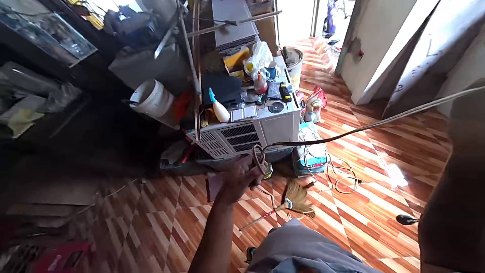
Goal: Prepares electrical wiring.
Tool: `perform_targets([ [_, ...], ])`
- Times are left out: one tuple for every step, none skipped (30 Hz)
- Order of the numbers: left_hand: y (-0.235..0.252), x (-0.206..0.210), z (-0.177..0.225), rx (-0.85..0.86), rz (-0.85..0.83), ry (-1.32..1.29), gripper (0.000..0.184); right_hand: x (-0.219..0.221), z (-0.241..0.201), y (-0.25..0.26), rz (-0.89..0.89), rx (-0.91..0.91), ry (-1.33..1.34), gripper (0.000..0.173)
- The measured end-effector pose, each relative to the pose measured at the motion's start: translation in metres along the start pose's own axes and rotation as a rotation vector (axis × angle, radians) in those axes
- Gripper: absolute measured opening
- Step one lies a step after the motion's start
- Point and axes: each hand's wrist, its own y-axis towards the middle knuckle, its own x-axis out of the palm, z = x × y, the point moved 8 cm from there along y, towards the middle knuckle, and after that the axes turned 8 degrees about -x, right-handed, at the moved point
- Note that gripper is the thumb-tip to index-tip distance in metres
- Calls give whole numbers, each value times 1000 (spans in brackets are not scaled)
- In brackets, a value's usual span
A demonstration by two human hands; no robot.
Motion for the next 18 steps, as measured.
perform_targets([
  [2,2,-5,-25,2,9,34,1,6,-14,55,6,-40,61],
  [4,3,-8,-43,9,17,31,12,13,-29,126,20,-71,59],
  [6,4,-10,-52,16,27,33,22,23,-43,180,55,-114,53],
  [9,6,-11,-48,20,37,37,27,34,-56,203,101,-164,48],
  [12,8,-12,-41,21,41,39,26,46,-70,222,150,-201,44],
  [13,10,-13,-24,25,41,39,21,56,-84,229,190,-233,42],
  [15,12,-14,-7,36,44,38,14,64,-96,236,214,-261,42],
  [16,13,-16,1,49,59,39,7,69,-106,236,218,-284,42],
  [17,13,-20,2,66,99,38,3,70,-114,221,202,-304,40],
  [18,11,-24,-7,100,179,35,2,69,-120,193,178,-336,40],
  [19,10,-30,-24,134,306,32,6,66,-126,147,153,-378,40],
  [19,11,-37,-48,154,470,29,12,60,-131,95,137,-428,39],
  [21,11,-42,-54,167,638,28,19,55,-137,51,132,-469,37],
  [22,12,-48,-34,190,761,25,26,51,-140,17,131,-493,36],
  [21,10,-52,-3,235,834,21,30,48,-143,-5,124,-502,36],
  [20,6,-55,28,304,862,17,32,44,-144,-25,114,-506,36],
  [18,1,-55,58,390,857,16,33,38,-143,-50,100,-517,36],
  [15,-4,-53,85,476,835,17,33,32,-142,-73,84,-546,36],
])
